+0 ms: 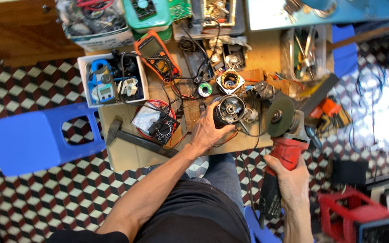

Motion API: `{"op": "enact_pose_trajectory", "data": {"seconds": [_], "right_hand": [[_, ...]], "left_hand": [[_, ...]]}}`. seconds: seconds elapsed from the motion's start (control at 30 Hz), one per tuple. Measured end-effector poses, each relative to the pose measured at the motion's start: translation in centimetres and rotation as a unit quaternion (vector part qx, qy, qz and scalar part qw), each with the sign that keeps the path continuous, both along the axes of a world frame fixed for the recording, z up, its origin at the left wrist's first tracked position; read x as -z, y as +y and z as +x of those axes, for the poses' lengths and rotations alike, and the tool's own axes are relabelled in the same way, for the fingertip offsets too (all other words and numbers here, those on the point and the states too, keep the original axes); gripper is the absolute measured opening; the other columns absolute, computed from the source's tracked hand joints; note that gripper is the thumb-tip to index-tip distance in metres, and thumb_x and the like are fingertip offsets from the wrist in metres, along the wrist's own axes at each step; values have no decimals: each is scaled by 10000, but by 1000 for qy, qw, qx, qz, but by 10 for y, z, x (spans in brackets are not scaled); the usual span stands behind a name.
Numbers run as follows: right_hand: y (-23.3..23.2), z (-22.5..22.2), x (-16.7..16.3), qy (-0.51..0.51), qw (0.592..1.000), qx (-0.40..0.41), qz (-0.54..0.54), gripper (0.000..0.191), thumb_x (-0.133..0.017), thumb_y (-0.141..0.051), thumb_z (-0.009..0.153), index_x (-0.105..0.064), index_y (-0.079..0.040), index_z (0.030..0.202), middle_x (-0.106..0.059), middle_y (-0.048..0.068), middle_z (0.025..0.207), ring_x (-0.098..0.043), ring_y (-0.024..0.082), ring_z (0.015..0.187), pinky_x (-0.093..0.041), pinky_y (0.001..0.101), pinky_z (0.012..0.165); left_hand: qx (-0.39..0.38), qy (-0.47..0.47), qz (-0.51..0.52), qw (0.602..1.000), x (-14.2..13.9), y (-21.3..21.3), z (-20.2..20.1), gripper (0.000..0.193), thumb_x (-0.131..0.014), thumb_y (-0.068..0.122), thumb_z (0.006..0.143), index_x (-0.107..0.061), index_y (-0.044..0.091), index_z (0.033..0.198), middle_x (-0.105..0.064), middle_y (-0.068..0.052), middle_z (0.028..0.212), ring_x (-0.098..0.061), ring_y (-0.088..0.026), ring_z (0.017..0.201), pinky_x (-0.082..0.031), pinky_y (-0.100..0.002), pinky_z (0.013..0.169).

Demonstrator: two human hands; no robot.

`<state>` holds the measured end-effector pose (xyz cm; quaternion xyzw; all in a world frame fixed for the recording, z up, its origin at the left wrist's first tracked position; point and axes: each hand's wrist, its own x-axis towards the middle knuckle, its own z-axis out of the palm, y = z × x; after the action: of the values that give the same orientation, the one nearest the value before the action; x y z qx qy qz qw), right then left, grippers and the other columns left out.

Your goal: The person works on a disassembled motor or fan assembly at a repair bench. They handle wires and internal components, then use an angle grinder to cut or grind a part of the assembly. Finally, they use pliers to adjust or remove a small component inside the housing.

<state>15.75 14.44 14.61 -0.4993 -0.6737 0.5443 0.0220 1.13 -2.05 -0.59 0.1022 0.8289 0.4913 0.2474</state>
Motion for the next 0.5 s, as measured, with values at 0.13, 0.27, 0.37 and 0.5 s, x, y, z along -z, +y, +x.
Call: {"op": "enact_pose_trajectory", "data": {"seconds": [0.13,0.27,0.37,0.5], "right_hand": [[47,-40,11,13,994,-105,-13,495,-820,-174,766,-614,-25,1190,-685,72,994,-651,162,807,-546,326,726],[82,-80,15,-3,975,-222,-2,494,-832,-192,746,-624,-34,1166,-693,58,980,-666,157,783,-554,323,710],[98,-106,15,-43,955,-289,-41,487,-808,-213,769,-611,-22,1171,-701,93,946,-664,177,765,-543,336,696],[107,-130,23,-43,919,-391,-20,513,-807,-224,736,-611,-45,1175,-713,67,959,-673,153,795,-554,314,716]], "left_hand": [[-130,-21,54,990,-9,19,9,994,-844,463,737,-340,99,1513,-664,-204,1312,-672,-345,1190,-542,-456,1004],[-255,6,-6,967,-10,48,16,999,-879,452,702,-366,84,1476,-638,-212,1312,-651,-363,1175,-530,-472,966],[-339,21,-17,940,-6,68,19,983,-900,372,696,-376,70,1471,-616,-215,1323,-616,-375,1205,-510,-474,981],[-373,166,-45,912,0,73,16,956,-922,254,685,-410,43,1464,-597,-221,1375,-567,-400,1287,-490,-464,1069]]}}
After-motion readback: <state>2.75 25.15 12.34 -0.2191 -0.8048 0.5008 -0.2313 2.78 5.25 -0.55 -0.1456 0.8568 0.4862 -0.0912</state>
